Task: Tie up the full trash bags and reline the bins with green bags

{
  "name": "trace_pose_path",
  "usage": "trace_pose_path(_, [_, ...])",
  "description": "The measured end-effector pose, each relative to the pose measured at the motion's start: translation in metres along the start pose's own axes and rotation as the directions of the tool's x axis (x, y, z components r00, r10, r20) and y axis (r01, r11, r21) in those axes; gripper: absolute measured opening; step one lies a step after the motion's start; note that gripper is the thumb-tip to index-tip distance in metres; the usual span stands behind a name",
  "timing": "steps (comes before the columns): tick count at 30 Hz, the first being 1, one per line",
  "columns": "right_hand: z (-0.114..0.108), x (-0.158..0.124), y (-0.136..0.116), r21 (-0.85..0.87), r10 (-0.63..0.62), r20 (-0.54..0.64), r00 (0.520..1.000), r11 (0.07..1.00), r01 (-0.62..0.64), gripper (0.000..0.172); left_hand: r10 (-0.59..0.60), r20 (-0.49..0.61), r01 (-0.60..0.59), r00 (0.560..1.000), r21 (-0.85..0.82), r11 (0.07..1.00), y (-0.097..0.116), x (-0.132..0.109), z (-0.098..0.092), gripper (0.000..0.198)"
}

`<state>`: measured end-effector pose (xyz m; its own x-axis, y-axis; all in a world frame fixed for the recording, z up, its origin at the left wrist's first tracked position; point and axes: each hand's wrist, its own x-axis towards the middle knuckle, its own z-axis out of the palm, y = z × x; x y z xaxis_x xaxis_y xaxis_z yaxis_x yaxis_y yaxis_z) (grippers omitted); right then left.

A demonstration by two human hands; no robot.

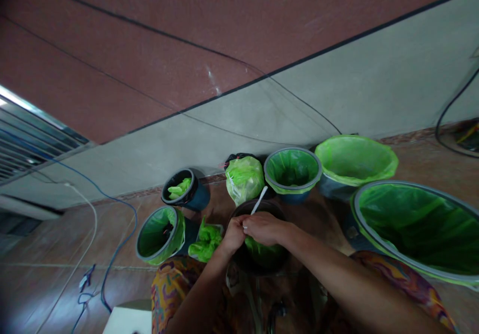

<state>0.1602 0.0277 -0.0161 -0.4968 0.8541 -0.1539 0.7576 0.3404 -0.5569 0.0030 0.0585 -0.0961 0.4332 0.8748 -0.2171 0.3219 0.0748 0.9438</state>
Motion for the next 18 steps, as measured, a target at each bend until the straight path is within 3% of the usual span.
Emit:
trace_pose_path(5, [-0.018, 0.009, 0.015, -0.062, 0.019, 0.024, 1.0, 0.998, -0.017, 0.033, 0.045, 0.181, -0.092, 0.982, 0.262, 0.961, 0.002, -0.006, -0.006, 0.023])
trace_pose_path(9, [-0.021, 0.011, 0.023, -0.065, 0.095, 0.003, 0.996, 0.993, -0.094, 0.035, 0.036, 0.292, -0.107, 0.956, 0.233, 0.966, 0.008, -0.011, -0.007, 0.025])
trace_pose_path(12, [-0.018, 0.012, 0.024, -0.004, 0.166, -0.088, 0.982, 0.986, -0.167, 0.03, 0.009, 0.261, -0.062, 0.965, 0.193, 0.979, 0.006, -0.01, -0.002, 0.031])
trace_pose_path(14, [-0.019, 0.013, 0.025, 0.044, 0.208, -0.295, 0.933, 0.978, -0.204, 0.022, -0.031, 0.183, -0.002, 0.983, 0.176, 0.984, 0.003, -0.009, 0.001, 0.04])
trace_pose_path(16, [-0.023, 0.014, 0.027, 0.073, 0.216, -0.549, 0.808, 0.975, -0.21, 0.031, -0.097, 0.106, 0.082, 0.99, 0.134, 0.988, 0.001, -0.008, 0.003, 0.045])
trace_pose_path(17, [-0.026, 0.013, 0.028, 0.08, 0.21, -0.634, 0.744, 0.975, -0.207, 0.035, -0.133, 0.081, 0.125, 0.988, 0.097, 0.987, 0.001, -0.008, 0.004, 0.046])
trace_pose_path(18, [-0.027, 0.013, 0.029, 0.083, 0.203, -0.668, 0.716, 0.976, -0.199, 0.034, -0.166, 0.064, 0.162, 0.984, 0.053, 0.985, 0.001, -0.008, 0.004, 0.047])
